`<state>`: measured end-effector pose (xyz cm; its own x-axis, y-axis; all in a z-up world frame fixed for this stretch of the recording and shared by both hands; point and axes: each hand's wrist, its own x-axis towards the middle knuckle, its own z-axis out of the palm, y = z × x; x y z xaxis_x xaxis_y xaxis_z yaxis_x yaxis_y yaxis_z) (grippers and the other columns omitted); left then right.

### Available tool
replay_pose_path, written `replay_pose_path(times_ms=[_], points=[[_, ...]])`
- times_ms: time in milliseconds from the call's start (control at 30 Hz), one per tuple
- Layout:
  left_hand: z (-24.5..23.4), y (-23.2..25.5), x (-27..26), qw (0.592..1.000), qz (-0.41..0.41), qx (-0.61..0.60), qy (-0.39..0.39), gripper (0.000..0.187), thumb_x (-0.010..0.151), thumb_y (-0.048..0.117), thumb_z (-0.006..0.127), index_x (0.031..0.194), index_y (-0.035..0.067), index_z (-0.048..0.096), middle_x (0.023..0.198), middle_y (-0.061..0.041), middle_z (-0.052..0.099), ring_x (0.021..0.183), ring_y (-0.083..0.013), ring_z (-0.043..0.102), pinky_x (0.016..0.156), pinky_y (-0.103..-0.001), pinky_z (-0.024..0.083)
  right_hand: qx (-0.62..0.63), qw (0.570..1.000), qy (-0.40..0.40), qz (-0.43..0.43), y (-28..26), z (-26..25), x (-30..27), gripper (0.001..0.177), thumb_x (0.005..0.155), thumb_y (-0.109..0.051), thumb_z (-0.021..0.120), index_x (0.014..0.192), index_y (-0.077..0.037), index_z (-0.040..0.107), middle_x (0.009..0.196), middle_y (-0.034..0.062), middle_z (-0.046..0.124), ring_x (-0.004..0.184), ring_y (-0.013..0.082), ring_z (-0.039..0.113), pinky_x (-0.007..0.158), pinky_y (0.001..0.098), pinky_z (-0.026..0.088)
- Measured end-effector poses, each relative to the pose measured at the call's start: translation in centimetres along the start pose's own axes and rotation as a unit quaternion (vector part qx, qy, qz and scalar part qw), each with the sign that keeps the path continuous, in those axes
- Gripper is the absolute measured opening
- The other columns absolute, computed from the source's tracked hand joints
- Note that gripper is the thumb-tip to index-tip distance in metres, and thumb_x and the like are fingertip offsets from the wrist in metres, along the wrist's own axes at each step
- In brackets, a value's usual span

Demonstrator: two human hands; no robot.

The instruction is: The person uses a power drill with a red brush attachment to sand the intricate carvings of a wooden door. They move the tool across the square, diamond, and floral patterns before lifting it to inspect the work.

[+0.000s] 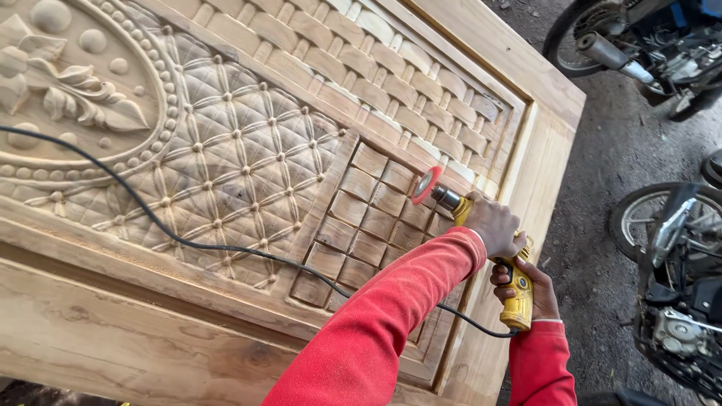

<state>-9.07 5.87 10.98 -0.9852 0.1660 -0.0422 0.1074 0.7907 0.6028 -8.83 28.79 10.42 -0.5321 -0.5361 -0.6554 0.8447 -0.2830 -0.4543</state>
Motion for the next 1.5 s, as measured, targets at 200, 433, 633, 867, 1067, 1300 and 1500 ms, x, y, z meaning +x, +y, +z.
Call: replay_pose_path(times_ms=[200, 433, 633, 867, 1067, 1300, 1500], points=[[-0.2, -1.0, 1.1, 0.999, -0.017, -0.005, 0.026, 0.042, 0.094, 0.05, 0.048, 0.084, 0.019, 0.075, 0.076, -0.001, 0.068, 0.072, -0.0173, 0.066, 0.094, -0.063, 0.047, 0.015, 0.998, -0.052, 0.021, -0.7, -0.5, 1.9, 0.035, 0.104, -0.018, 0.061, 0.127, 0.005, 0.05, 0.101, 0.0146, 0.057, 0.086, 0.0188, 0.057, 0.058, 0.0269, 0.051], [-1.0, -1.2, 0.7, 1.0, -0.028, 0.004, -0.005, 0.048, 0.099, 0.05, 0.045, 0.08, 0.017, 0.074, 0.073, 0.0, 0.069, 0.068, -0.0142, 0.069, 0.097, -0.06, 0.045, -0.006, 1.0, -0.01, 0.018, -1.2, 0.2, 2.0, 0.039, 0.101, -0.02, 0.062, 0.128, 0.006, 0.051, 0.099, 0.0149, 0.058, 0.084, 0.0187, 0.057, 0.055, 0.0258, 0.051], [-0.8, -0.8, -0.4, 0.998, -0.046, -0.031, 0.008, 0.043, 0.095, 0.048, 0.048, 0.082, 0.018, 0.075, 0.071, 0.0, 0.069, 0.067, -0.0153, 0.068, 0.094, -0.06, 0.045, -0.006, 0.999, -0.007, 0.034, -0.9, 0.3, 1.3, 0.038, 0.1, -0.019, 0.063, 0.128, 0.003, 0.05, 0.101, 0.0154, 0.059, 0.084, 0.0193, 0.059, 0.056, 0.0261, 0.052], [-1.0, 1.2, -1.7, 1.0, -0.012, -0.024, 0.01, 0.04, 0.093, 0.048, 0.05, 0.088, 0.019, 0.077, 0.08, -0.004, 0.075, 0.077, -0.0199, 0.073, 0.099, -0.064, 0.042, -0.022, 0.999, 0.026, -0.008, 1.1, 0.2, -1.5, 0.04, 0.097, -0.017, 0.062, 0.129, 0.004, 0.051, 0.099, 0.014, 0.058, 0.083, 0.0185, 0.058, 0.054, 0.0249, 0.051], [3.6, -0.1, -0.3, 0.999, -0.016, -0.034, 0.036, 0.043, 0.092, 0.049, 0.052, 0.087, 0.015, 0.078, 0.084, -0.006, 0.074, 0.08, -0.0211, 0.073, 0.079, -0.049, 0.058, 0.031, 0.999, -0.012, 0.014, 2.9, -0.8, -0.5, 0.039, 0.099, -0.019, 0.063, 0.127, 0.005, 0.051, 0.099, 0.0127, 0.058, 0.083, 0.0178, 0.057, 0.055, 0.0249, 0.051], [1.2, 0.9, -3.3, 0.999, -0.042, -0.024, -0.015, 0.043, 0.095, 0.047, 0.048, 0.081, 0.016, 0.075, 0.074, 0.0, 0.072, 0.066, -0.0153, 0.07, 0.089, -0.056, 0.049, 0.012, 0.999, 0.017, 0.031, 2.9, -1.5, -1.3, 0.038, 0.098, -0.021, 0.063, 0.125, 0.004, 0.052, 0.097, 0.0127, 0.059, 0.082, 0.0175, 0.057, 0.053, 0.0252, 0.051], [1.3, 1.2, -5.3, 0.999, -0.034, -0.005, -0.018, 0.036, 0.094, 0.043, 0.051, 0.082, 0.018, 0.075, 0.073, -0.001, 0.071, 0.065, -0.0162, 0.07, 0.095, -0.06, 0.045, 0.053, 0.997, -0.013, 0.052, 5.4, -1.8, -2.3, 0.035, 0.099, -0.02, 0.063, 0.124, 0.003, 0.053, 0.098, 0.0138, 0.06, 0.083, 0.0183, 0.058, 0.054, 0.0252, 0.052]])
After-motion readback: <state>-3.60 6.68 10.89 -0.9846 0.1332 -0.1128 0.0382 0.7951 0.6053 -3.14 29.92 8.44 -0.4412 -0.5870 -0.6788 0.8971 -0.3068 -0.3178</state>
